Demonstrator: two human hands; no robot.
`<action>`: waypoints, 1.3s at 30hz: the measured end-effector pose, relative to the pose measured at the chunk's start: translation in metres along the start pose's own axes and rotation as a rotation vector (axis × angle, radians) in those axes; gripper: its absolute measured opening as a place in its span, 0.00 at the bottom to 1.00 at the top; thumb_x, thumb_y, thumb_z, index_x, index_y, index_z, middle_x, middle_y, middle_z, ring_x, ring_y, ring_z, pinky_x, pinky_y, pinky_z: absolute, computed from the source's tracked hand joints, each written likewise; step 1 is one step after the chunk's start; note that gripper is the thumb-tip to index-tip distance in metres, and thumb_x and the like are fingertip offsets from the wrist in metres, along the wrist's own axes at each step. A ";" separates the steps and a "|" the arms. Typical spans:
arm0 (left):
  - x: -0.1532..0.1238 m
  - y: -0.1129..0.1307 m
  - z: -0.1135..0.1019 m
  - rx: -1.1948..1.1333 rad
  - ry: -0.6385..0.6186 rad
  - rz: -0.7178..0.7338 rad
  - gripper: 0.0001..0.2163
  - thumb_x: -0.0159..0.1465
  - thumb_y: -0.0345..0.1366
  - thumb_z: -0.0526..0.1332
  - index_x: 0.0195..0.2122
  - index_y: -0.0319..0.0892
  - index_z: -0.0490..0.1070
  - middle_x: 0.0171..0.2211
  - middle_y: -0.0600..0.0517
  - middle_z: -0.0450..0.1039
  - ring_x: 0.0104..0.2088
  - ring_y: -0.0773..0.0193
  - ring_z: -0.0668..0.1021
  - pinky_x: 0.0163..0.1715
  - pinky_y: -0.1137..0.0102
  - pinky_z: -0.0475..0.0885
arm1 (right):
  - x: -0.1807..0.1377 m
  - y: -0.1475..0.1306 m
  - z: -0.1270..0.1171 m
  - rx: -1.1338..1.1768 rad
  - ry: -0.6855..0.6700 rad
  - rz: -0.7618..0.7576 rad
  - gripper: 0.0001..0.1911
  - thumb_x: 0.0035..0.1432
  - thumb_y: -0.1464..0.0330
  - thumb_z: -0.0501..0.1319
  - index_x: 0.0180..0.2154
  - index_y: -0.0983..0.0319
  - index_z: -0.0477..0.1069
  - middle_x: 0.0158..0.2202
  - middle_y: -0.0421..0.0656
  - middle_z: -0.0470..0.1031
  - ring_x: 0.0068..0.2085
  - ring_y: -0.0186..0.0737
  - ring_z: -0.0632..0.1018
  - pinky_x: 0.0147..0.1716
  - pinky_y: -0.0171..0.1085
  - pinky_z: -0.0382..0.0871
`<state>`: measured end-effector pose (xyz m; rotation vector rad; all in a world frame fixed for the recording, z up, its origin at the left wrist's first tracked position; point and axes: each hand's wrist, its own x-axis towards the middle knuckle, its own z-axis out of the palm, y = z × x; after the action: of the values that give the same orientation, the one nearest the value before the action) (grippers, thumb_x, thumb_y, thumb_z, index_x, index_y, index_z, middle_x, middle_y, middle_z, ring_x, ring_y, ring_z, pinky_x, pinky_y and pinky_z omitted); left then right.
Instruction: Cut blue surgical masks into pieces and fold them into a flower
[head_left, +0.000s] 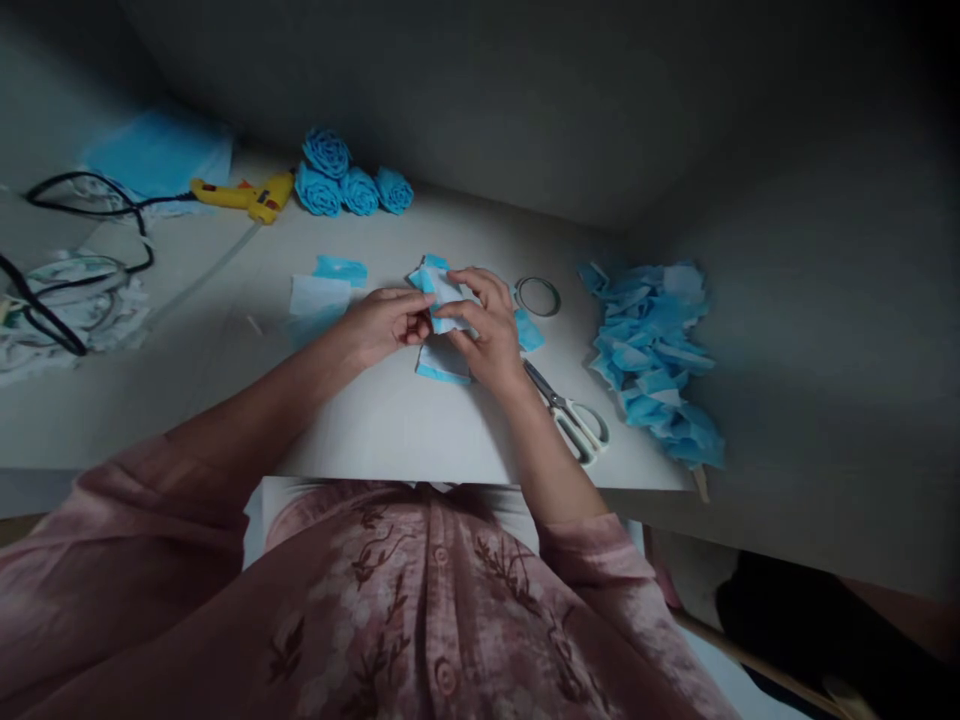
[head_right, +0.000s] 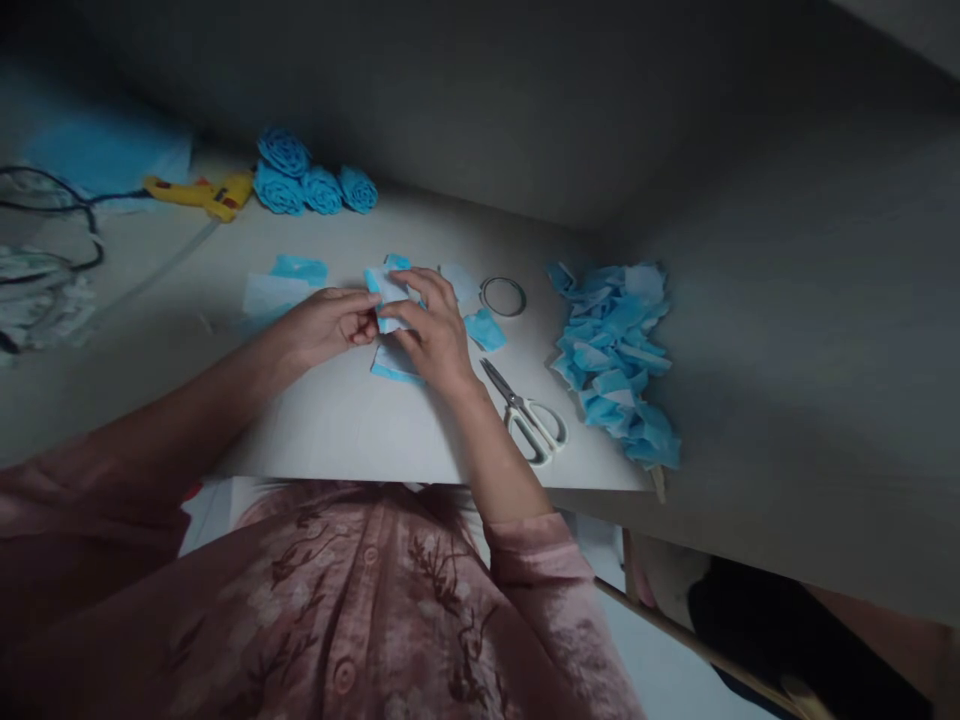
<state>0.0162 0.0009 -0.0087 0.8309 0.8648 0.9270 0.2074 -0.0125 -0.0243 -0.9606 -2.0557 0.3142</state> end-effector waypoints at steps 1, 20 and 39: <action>0.000 0.000 -0.001 0.018 0.002 0.016 0.15 0.60 0.37 0.74 0.22 0.40 0.72 0.18 0.53 0.69 0.18 0.70 0.70 0.21 0.72 0.61 | 0.000 0.000 0.000 0.022 0.017 0.005 0.06 0.66 0.63 0.64 0.40 0.52 0.81 0.62 0.43 0.75 0.67 0.54 0.69 0.69 0.59 0.61; -0.003 -0.002 0.001 0.096 0.051 0.139 0.09 0.56 0.37 0.74 0.28 0.37 0.79 0.30 0.46 0.79 0.25 0.68 0.74 0.25 0.70 0.63 | 0.004 -0.008 0.014 0.719 0.198 0.622 0.24 0.49 0.46 0.74 0.34 0.57 0.75 0.30 0.38 0.72 0.34 0.36 0.72 0.44 0.41 0.73; -0.001 -0.005 -0.001 0.124 0.063 0.188 0.10 0.56 0.37 0.74 0.26 0.38 0.76 0.25 0.50 0.75 0.24 0.68 0.74 0.25 0.71 0.65 | 0.003 -0.009 0.011 0.831 0.010 0.593 0.29 0.54 0.53 0.74 0.55 0.54 0.75 0.42 0.42 0.80 0.47 0.42 0.80 0.50 0.45 0.78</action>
<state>0.0171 -0.0018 -0.0136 1.0069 0.9168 1.0773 0.1930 -0.0153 -0.0247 -0.9802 -1.3494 1.3399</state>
